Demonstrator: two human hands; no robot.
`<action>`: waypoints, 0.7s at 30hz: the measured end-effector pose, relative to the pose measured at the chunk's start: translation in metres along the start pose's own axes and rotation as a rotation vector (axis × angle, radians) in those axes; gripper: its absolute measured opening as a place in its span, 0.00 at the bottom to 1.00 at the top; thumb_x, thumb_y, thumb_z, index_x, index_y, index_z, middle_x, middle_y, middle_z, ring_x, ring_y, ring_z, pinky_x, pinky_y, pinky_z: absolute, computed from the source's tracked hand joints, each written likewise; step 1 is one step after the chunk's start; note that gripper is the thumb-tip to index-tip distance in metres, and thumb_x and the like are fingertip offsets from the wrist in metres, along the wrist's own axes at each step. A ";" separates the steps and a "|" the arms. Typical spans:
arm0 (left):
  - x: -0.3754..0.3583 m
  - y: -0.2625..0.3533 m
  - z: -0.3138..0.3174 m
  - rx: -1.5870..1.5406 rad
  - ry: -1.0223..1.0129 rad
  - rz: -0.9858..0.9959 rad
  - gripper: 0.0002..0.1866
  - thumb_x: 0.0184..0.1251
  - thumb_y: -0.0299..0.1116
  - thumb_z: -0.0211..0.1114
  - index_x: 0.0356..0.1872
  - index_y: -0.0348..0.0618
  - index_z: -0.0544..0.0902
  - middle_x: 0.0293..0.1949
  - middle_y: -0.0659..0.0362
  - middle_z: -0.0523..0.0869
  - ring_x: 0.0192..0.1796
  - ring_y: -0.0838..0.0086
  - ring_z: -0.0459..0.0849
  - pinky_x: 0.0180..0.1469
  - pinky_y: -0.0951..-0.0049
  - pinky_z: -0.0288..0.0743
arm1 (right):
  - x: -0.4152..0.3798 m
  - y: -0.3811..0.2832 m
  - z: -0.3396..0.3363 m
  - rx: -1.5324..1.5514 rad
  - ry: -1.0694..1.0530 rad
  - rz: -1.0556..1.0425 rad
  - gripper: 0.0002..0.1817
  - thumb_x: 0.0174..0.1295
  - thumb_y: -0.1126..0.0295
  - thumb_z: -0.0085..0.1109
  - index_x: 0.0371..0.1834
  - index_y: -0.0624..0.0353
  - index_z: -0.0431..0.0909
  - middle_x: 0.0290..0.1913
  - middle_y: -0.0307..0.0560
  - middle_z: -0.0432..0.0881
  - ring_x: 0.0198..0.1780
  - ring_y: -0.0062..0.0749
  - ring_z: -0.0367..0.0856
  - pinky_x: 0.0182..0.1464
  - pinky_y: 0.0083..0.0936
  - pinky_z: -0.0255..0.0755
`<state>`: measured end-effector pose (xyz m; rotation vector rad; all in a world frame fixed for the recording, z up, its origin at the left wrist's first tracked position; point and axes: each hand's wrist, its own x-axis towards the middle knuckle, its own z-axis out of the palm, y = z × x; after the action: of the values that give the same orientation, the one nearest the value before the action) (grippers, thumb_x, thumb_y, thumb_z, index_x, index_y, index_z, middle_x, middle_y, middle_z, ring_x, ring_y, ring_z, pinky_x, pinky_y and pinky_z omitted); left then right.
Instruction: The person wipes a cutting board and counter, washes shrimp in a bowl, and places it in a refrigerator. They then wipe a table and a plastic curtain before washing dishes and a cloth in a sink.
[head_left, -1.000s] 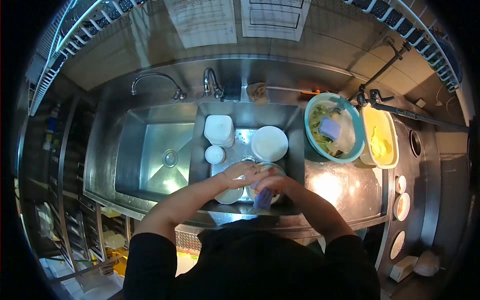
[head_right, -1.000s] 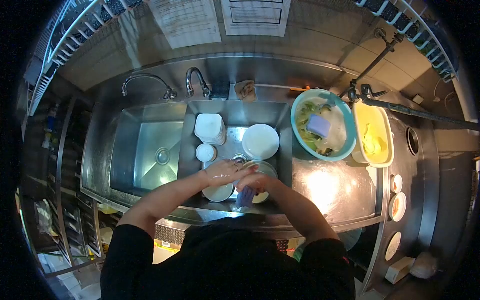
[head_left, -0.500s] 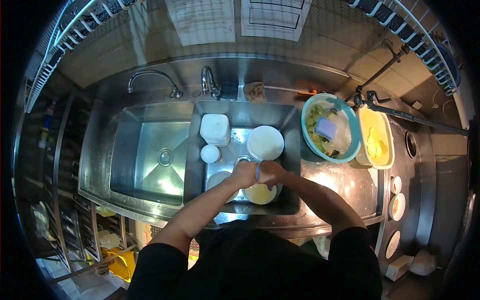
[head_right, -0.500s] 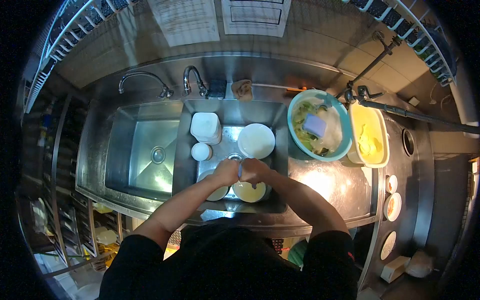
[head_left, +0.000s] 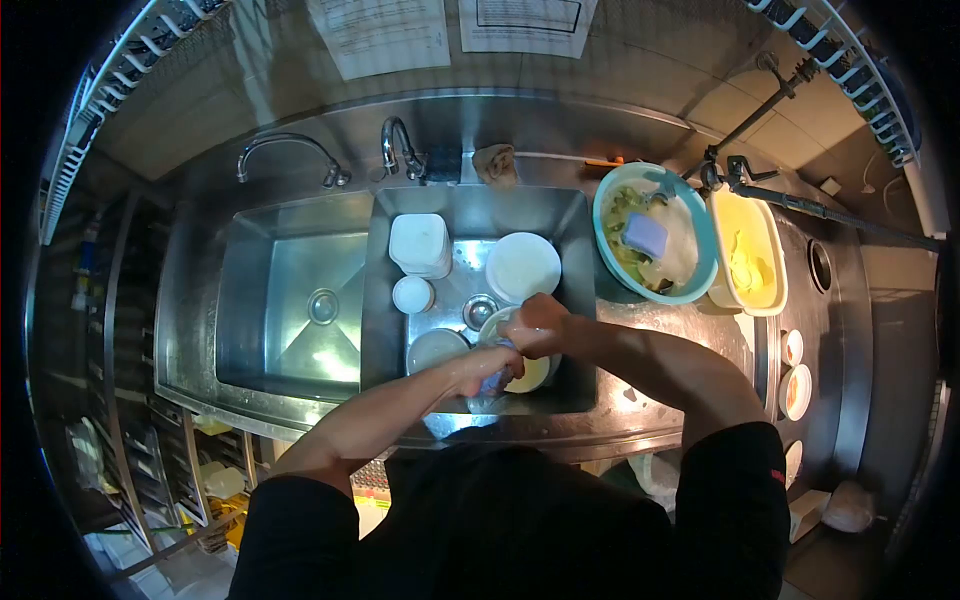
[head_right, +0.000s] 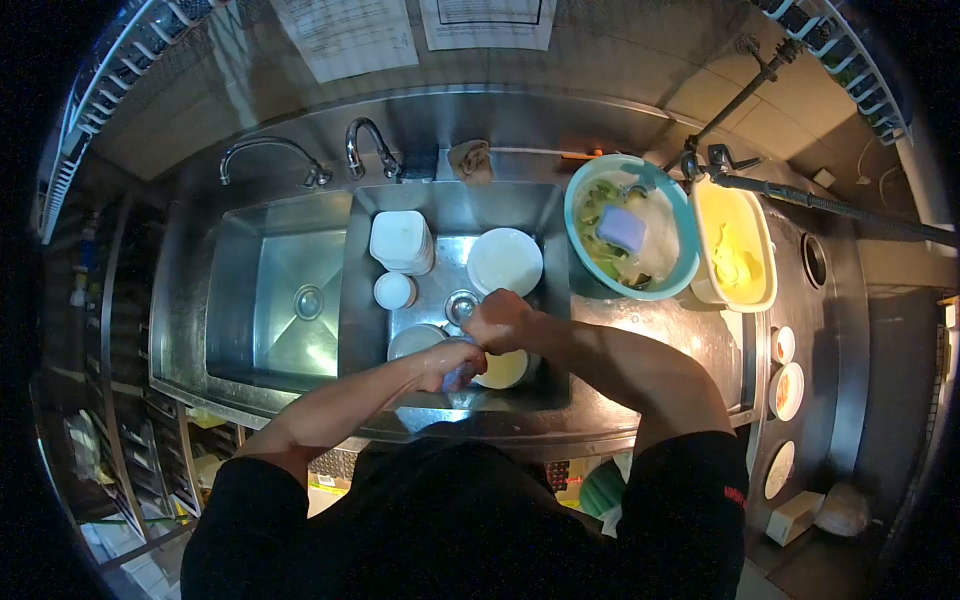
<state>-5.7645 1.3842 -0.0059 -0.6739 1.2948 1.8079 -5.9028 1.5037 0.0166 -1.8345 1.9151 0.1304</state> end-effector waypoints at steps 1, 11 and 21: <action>-0.006 -0.002 0.003 -0.259 -0.063 -0.064 0.03 0.56 0.31 0.66 0.27 0.47 0.79 0.20 0.62 0.75 0.18 0.74 0.70 0.19 0.72 0.57 | -0.001 0.001 -0.008 0.006 -0.001 0.002 0.15 0.55 0.61 0.64 0.45 0.50 0.86 0.35 0.56 0.90 0.40 0.53 0.91 0.39 0.49 0.82; -0.027 -0.012 0.026 -0.813 -0.426 0.021 0.03 0.56 0.29 0.62 0.30 0.49 0.76 0.18 0.63 0.69 0.14 0.79 0.61 0.15 0.76 0.54 | -0.013 -0.005 -0.005 0.008 0.377 -0.093 0.10 0.55 0.60 0.67 0.37 0.51 0.82 0.33 0.50 0.87 0.35 0.49 0.91 0.35 0.43 0.83; -0.039 0.043 -0.004 1.137 0.471 0.066 0.20 0.62 0.41 0.72 0.50 0.38 0.89 0.51 0.39 0.90 0.57 0.48 0.89 0.59 0.52 0.83 | 0.019 -0.029 0.009 0.291 0.149 0.203 0.22 0.47 0.65 0.71 0.47 0.56 0.86 0.42 0.54 0.90 0.45 0.50 0.90 0.47 0.42 0.83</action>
<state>-5.7795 1.3616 0.0461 -0.3841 2.3366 0.6892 -5.8721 1.4872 0.0089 -1.4946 2.0933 -0.2148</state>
